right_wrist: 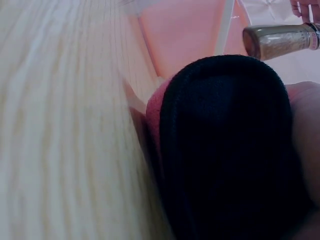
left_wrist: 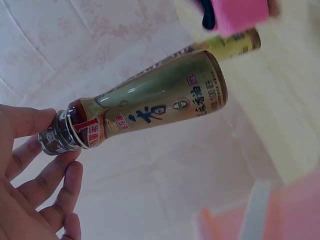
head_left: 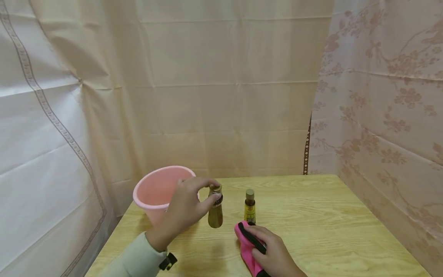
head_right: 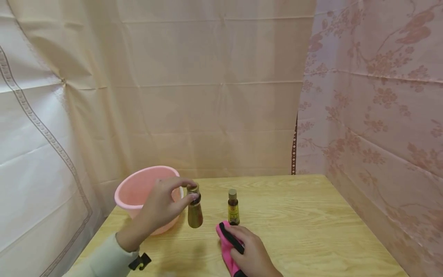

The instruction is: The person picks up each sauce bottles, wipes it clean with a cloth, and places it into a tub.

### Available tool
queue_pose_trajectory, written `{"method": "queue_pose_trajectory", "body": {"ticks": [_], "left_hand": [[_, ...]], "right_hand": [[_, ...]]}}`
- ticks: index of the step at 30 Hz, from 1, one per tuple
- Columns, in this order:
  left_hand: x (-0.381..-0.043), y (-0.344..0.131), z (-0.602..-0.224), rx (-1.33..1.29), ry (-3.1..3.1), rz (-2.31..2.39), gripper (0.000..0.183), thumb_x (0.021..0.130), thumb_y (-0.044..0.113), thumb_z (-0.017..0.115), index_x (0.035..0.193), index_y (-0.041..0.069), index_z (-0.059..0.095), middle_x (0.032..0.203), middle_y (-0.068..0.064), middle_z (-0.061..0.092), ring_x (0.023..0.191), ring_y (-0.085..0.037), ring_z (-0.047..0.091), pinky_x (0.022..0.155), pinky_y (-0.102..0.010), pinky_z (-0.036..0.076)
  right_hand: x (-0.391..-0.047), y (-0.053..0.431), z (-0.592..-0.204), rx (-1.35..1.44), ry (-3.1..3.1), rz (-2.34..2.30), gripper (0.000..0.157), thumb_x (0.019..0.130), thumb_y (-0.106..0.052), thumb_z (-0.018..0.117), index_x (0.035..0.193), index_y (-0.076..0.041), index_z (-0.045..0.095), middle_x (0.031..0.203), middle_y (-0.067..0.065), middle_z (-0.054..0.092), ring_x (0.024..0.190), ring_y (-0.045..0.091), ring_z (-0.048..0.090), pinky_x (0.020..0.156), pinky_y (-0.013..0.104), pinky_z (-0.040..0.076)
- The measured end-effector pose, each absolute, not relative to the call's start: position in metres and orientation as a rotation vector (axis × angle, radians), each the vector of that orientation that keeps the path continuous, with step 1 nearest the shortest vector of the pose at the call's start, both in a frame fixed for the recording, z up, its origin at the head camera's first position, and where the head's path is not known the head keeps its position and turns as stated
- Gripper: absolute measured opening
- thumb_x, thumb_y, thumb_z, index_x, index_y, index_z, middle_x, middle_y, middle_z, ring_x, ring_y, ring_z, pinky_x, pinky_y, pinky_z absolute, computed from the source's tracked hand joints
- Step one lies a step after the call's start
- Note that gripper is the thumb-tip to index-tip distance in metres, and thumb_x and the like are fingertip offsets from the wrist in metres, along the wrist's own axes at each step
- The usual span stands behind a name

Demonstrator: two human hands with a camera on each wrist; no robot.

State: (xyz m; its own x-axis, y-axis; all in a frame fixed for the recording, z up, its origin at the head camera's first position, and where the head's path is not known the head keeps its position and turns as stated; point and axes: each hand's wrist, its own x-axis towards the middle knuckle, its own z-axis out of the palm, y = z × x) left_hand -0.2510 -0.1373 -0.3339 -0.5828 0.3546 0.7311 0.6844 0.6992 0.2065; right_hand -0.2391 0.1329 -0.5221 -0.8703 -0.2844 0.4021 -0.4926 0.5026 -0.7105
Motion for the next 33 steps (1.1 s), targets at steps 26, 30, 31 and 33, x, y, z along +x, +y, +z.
{"method": "queue_pose_trajectory", "body": {"ticks": [26,30,31,33], "left_hand": [[-0.291,-0.194,-0.23,-0.575,-2.523,-0.576,0.024,0.091,0.026,0.075,0.114,0.022,0.073,0.106,-0.006,0.078,0.106,-0.03,0.072,0.075,-0.044,0.055],[-0.299,-0.201,-0.22,-0.548,-2.602,-0.52,0.028,0.091,0.027,0.074,0.119,0.021,0.071,0.103,-0.005,0.078,0.098,-0.026,0.072,0.077,-0.045,0.055],[-0.301,-0.203,-0.218,-0.544,-2.629,-0.518,0.029,0.092,0.028,0.073,0.119,0.02,0.071,0.102,-0.004,0.078,0.096,-0.025,0.072,0.077,-0.044,0.055],[-0.306,-0.207,-0.213,-0.537,-2.68,-0.511,0.029,0.091,0.028,0.073,0.119,0.019,0.071,0.101,-0.003,0.078,0.092,-0.024,0.072,0.076,-0.043,0.055]], "right_hand": [[-0.238,0.134,-0.52,0.688,-2.518,1.329,0.072,0.082,0.004,0.072,0.141,-0.036,0.062,0.137,-0.013,0.063,0.122,0.015,0.062,0.089,0.021,0.053],[-0.238,0.135,-0.519,0.699,-2.516,1.334,0.071,0.082,0.004,0.071,0.141,-0.034,0.062,0.137,-0.012,0.064,0.122,0.016,0.062,0.088,0.021,0.054],[-0.238,0.135,-0.519,0.703,-2.515,1.336,0.071,0.082,0.004,0.071,0.142,-0.034,0.062,0.137,-0.012,0.063,0.123,0.016,0.062,0.088,0.021,0.054],[-0.239,0.135,-0.519,0.704,-2.514,1.337,0.071,0.082,0.004,0.071,0.142,-0.034,0.062,0.138,-0.012,0.063,0.123,0.016,0.062,0.088,0.021,0.054]]}}
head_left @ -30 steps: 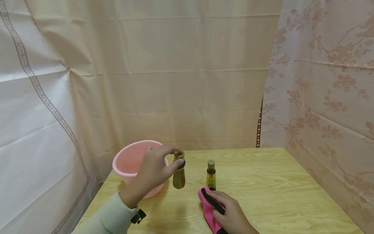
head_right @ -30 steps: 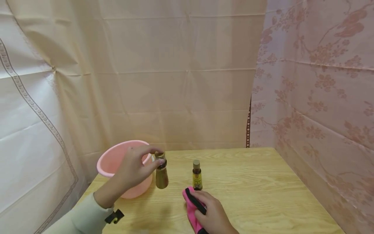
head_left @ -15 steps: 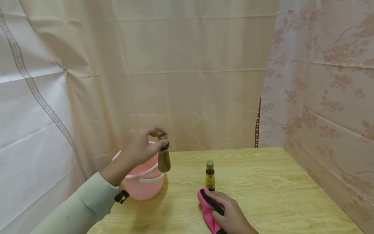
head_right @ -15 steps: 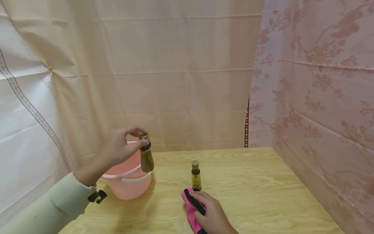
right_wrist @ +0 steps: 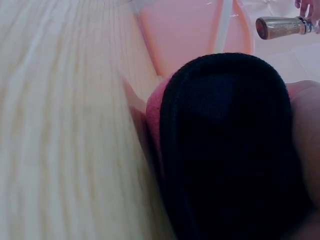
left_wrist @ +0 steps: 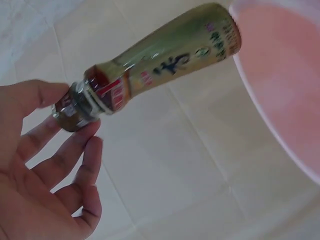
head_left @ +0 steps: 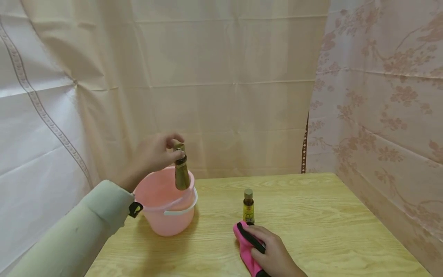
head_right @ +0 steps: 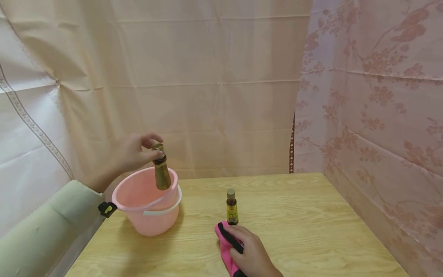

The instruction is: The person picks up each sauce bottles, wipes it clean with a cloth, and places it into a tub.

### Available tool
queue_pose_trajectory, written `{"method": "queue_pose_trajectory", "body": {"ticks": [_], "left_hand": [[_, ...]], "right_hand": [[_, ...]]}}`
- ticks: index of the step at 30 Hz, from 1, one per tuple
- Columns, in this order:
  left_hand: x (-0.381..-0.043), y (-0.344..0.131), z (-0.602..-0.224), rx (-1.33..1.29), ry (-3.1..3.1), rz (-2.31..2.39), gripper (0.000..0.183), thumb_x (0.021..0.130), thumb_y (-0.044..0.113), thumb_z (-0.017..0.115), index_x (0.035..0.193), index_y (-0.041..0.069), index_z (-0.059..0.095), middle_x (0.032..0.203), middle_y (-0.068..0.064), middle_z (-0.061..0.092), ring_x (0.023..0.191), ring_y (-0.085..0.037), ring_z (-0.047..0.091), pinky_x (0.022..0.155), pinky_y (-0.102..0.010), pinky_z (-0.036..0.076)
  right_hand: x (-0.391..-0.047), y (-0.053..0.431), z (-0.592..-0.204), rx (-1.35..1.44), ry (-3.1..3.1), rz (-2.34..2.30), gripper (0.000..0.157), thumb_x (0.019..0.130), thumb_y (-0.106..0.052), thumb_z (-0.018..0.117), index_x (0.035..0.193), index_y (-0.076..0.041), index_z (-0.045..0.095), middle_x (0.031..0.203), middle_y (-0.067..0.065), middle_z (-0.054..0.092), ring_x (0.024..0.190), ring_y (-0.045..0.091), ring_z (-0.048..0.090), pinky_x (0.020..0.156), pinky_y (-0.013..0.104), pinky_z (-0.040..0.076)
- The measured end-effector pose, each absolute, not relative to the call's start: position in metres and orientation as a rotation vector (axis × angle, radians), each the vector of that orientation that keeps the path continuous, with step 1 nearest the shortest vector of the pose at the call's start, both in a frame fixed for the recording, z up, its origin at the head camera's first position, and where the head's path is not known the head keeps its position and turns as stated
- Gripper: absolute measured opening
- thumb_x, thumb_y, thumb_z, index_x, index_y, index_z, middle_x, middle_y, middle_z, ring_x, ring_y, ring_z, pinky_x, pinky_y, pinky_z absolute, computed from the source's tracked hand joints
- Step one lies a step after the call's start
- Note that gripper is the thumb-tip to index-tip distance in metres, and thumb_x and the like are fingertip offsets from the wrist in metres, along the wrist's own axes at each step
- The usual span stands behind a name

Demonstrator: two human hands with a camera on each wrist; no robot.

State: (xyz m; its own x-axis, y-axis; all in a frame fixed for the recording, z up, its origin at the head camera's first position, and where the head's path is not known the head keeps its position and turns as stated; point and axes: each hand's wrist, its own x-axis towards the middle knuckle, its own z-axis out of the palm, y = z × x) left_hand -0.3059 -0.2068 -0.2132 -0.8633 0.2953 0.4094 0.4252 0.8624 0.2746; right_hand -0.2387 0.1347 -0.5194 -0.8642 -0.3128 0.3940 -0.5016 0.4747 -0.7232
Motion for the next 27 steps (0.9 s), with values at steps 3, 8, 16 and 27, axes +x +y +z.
{"method": "queue_pose_trajectory", "body": {"ticks": [3,8,16,27], "left_hand": [[-0.313,-0.213,-0.207,-0.53,-2.759,-0.521,0.03,0.089,0.027,0.075,0.117,0.015,0.072,0.1,-0.005,0.078,0.089,-0.023,0.071,0.075,-0.041,0.054],[-0.326,-0.217,-0.203,-0.524,-2.87,-0.529,0.028,0.085,0.022,0.079,0.11,0.011,0.074,0.1,-0.01,0.077,0.088,-0.024,0.072,0.073,-0.04,0.057],[-0.342,-0.218,-0.207,-0.533,-3.042,-0.397,0.016,0.082,0.015,0.078,0.096,0.007,0.078,0.098,-0.01,0.075,0.086,-0.024,0.068,0.069,-0.033,0.055],[-0.359,-0.233,-0.215,-0.635,-3.101,-0.086,0.013,0.076,0.026,0.088,0.082,0.018,0.079,0.084,0.002,0.073,0.078,-0.019,0.063,0.065,-0.032,0.052]], "right_hand": [[-0.239,0.135,-0.519,0.703,-2.513,1.336,0.071,0.083,0.004,0.072,0.142,-0.034,0.062,0.138,-0.012,0.063,0.123,0.017,0.062,0.089,0.022,0.054],[-0.239,0.135,-0.518,0.685,-2.512,1.327,0.071,0.083,0.003,0.072,0.142,-0.035,0.062,0.137,-0.013,0.063,0.123,0.017,0.062,0.089,0.021,0.054],[-0.239,0.136,-0.517,0.678,-2.509,1.314,0.07,0.082,0.003,0.073,0.141,-0.033,0.063,0.136,-0.013,0.064,0.122,0.017,0.063,0.089,0.021,0.054],[-0.24,0.137,-0.523,0.701,-2.5,1.317,0.07,0.082,0.003,0.073,0.141,-0.034,0.062,0.136,-0.013,0.063,0.121,0.014,0.063,0.09,0.022,0.054]]}}
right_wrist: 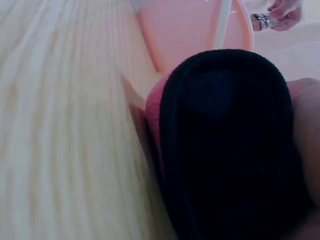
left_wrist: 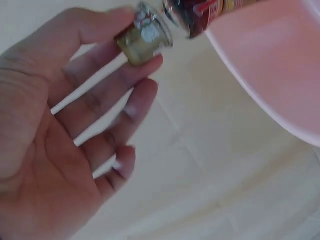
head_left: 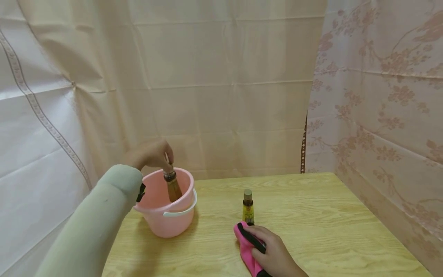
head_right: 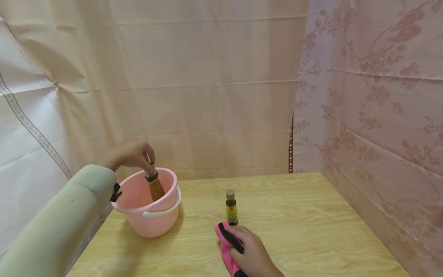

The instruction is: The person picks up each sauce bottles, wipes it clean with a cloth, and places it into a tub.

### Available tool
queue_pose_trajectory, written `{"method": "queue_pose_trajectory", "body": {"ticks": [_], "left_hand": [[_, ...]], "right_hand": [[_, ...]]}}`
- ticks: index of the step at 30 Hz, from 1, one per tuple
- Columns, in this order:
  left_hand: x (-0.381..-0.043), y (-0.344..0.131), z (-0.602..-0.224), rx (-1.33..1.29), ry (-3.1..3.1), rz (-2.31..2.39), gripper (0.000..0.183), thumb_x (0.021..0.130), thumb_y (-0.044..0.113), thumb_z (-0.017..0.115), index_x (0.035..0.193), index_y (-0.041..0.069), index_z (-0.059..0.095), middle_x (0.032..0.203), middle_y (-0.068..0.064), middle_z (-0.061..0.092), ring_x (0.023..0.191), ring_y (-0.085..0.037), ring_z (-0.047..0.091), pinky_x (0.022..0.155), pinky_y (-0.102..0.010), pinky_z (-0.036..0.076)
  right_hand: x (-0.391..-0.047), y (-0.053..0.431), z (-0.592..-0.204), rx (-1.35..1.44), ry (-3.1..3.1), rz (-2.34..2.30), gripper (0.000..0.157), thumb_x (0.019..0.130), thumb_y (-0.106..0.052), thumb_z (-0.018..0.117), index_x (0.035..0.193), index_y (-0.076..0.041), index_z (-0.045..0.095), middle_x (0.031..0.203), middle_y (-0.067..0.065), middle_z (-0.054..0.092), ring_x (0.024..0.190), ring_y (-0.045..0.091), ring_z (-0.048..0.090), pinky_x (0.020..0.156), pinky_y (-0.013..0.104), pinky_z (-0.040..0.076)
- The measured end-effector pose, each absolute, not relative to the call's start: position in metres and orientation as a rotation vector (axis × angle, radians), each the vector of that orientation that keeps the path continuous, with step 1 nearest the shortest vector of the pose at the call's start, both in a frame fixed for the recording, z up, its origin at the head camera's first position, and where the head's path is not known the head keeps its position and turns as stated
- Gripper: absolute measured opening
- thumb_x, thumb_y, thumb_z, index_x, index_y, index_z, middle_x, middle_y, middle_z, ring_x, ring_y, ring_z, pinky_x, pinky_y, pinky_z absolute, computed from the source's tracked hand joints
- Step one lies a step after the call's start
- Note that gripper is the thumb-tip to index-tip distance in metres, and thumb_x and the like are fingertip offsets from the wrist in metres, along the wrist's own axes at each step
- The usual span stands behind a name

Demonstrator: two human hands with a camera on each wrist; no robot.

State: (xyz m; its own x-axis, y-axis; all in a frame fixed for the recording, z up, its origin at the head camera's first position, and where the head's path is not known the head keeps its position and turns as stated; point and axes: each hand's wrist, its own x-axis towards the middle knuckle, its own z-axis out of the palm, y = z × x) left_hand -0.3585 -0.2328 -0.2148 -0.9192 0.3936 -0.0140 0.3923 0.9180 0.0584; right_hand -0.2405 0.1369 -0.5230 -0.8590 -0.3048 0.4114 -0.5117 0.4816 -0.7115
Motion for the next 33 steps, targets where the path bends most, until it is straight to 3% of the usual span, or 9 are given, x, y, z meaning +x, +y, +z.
{"method": "queue_pose_trajectory", "body": {"ticks": [10,16,33], "left_hand": [[-0.371,-0.243,-0.234,0.553,2.934,0.121,0.013,0.081,0.021,0.086,0.078,0.012,0.077,0.075,0.001,0.072,0.07,-0.019,0.062,0.061,-0.03,0.052],[-0.368,-0.247,-0.239,0.482,2.963,0.112,0.017,0.078,0.023,0.091,0.078,0.014,0.077,0.077,0.0,0.072,0.071,-0.021,0.062,0.06,-0.032,0.052],[-0.377,-0.265,-0.282,0.602,3.08,0.055,0.016,0.077,0.015,0.092,0.082,0.011,0.077,0.076,0.0,0.069,0.068,-0.019,0.061,0.062,-0.031,0.057]], "right_hand": [[-0.24,0.137,-0.521,0.706,-2.503,1.341,0.07,0.083,0.004,0.072,0.142,-0.032,0.062,0.136,-0.013,0.064,0.121,0.014,0.063,0.09,0.021,0.054],[-0.24,0.137,-0.521,0.706,-2.504,1.339,0.069,0.083,0.004,0.072,0.141,-0.032,0.063,0.135,-0.012,0.064,0.119,0.014,0.064,0.088,0.021,0.054],[-0.24,0.136,-0.522,0.706,-2.508,1.315,0.069,0.082,0.003,0.073,0.139,-0.034,0.064,0.134,-0.016,0.064,0.121,0.014,0.063,0.09,0.023,0.054]]}}
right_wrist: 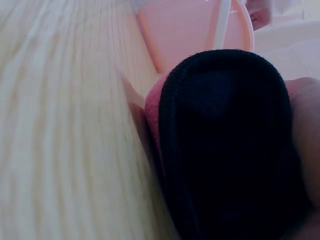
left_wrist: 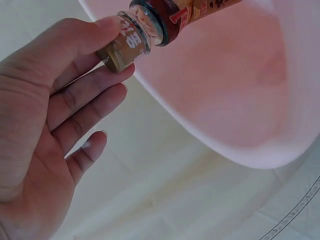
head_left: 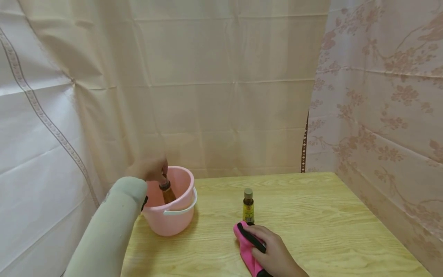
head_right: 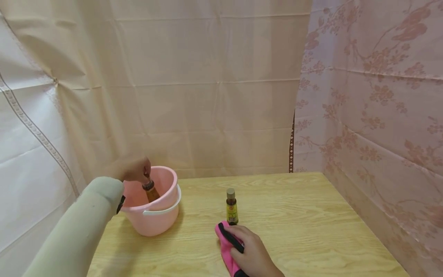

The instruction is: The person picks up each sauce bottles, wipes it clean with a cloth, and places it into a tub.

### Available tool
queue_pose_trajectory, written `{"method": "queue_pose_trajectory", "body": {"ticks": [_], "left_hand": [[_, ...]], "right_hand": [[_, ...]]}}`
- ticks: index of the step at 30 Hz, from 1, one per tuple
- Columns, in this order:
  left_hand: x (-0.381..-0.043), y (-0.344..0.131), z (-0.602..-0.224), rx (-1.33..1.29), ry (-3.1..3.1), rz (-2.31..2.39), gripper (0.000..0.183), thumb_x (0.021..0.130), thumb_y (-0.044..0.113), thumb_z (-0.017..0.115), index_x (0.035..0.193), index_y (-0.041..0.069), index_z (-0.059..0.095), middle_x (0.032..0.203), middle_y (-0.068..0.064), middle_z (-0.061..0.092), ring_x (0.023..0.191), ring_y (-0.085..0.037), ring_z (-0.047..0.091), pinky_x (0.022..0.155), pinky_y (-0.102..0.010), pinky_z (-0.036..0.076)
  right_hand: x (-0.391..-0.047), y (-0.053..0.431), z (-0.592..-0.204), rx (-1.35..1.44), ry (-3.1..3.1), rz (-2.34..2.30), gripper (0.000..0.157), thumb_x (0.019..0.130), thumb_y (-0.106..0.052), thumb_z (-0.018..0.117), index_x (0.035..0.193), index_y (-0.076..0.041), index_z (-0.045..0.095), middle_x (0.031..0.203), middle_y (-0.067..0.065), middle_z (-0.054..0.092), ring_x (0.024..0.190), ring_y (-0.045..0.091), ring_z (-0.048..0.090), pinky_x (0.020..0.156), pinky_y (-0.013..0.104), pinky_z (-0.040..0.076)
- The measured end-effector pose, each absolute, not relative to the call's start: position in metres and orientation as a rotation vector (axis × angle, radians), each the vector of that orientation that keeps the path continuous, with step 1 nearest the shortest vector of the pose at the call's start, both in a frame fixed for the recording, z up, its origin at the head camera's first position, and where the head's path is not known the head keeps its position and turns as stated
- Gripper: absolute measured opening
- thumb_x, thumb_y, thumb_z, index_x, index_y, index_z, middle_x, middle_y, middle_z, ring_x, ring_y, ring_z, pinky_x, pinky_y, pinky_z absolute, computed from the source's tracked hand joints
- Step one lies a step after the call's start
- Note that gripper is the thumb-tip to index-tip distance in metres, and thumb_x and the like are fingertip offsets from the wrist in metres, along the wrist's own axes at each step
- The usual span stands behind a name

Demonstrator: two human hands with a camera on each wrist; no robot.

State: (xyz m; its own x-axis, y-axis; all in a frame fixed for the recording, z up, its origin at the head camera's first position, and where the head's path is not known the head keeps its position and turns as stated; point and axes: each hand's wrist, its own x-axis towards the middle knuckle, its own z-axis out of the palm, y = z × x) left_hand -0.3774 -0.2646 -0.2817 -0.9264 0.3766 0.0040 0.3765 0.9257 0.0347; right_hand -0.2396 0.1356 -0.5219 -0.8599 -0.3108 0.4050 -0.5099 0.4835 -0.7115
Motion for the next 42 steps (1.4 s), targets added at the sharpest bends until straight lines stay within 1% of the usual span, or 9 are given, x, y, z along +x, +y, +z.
{"method": "queue_pose_trajectory", "body": {"ticks": [4,10,14,22,31,34,42], "left_hand": [[-0.38,-0.265,-0.287,0.606,3.051,0.078,0.016,0.076,0.011,0.091,0.084,0.011,0.077,0.078,0.0,0.07,0.07,-0.019,0.062,0.063,-0.032,0.057],[-0.378,-0.26,-0.288,0.537,2.962,0.121,0.018,0.077,0.007,0.09,0.09,0.011,0.078,0.083,0.002,0.073,0.074,-0.019,0.064,0.067,-0.033,0.058],[-0.377,-0.257,-0.289,0.547,2.936,0.108,0.017,0.077,0.007,0.09,0.088,0.012,0.078,0.082,0.002,0.074,0.073,-0.018,0.065,0.067,-0.033,0.058],[-0.379,-0.254,-0.296,0.536,2.933,0.079,0.019,0.075,0.011,0.093,0.083,0.015,0.077,0.078,0.004,0.072,0.07,-0.018,0.063,0.064,-0.031,0.056],[-0.379,-0.251,-0.296,0.525,2.933,-0.009,0.021,0.073,0.018,0.095,0.081,0.018,0.076,0.077,0.006,0.07,0.07,-0.018,0.061,0.062,-0.03,0.052],[-0.379,-0.25,-0.296,0.533,2.934,-0.029,0.02,0.073,0.018,0.094,0.08,0.019,0.075,0.076,0.006,0.069,0.069,-0.017,0.06,0.062,-0.03,0.05],[-0.379,-0.249,-0.298,0.521,2.921,-0.017,0.024,0.071,0.02,0.096,0.081,0.018,0.075,0.077,0.007,0.07,0.07,-0.017,0.061,0.063,-0.031,0.052]], "right_hand": [[-0.24,0.136,-0.522,0.702,-2.513,1.321,0.069,0.082,0.003,0.073,0.139,-0.035,0.063,0.134,-0.016,0.063,0.121,0.014,0.063,0.089,0.022,0.054],[-0.24,0.136,-0.522,0.703,-2.515,1.338,0.069,0.082,0.004,0.072,0.139,-0.034,0.064,0.135,-0.016,0.064,0.123,0.014,0.063,0.091,0.022,0.053],[-0.24,0.135,-0.522,0.712,-2.509,1.348,0.068,0.082,0.004,0.072,0.139,-0.033,0.064,0.135,-0.015,0.064,0.122,0.014,0.063,0.091,0.022,0.054],[-0.239,0.136,-0.521,0.713,-2.523,1.328,0.068,0.082,0.003,0.072,0.139,-0.033,0.064,0.136,-0.015,0.063,0.124,0.015,0.062,0.092,0.023,0.054],[-0.24,0.137,-0.522,0.732,-2.51,1.33,0.067,0.083,0.003,0.073,0.14,-0.031,0.064,0.136,-0.014,0.063,0.121,0.014,0.063,0.089,0.022,0.054],[-0.24,0.137,-0.523,0.736,-2.499,1.327,0.067,0.083,0.003,0.073,0.14,-0.031,0.064,0.135,-0.014,0.064,0.12,0.013,0.063,0.089,0.022,0.054],[-0.24,0.136,-0.523,0.749,-2.477,1.327,0.067,0.082,0.005,0.074,0.139,-0.029,0.064,0.136,-0.013,0.064,0.121,0.014,0.064,0.09,0.023,0.054]]}}
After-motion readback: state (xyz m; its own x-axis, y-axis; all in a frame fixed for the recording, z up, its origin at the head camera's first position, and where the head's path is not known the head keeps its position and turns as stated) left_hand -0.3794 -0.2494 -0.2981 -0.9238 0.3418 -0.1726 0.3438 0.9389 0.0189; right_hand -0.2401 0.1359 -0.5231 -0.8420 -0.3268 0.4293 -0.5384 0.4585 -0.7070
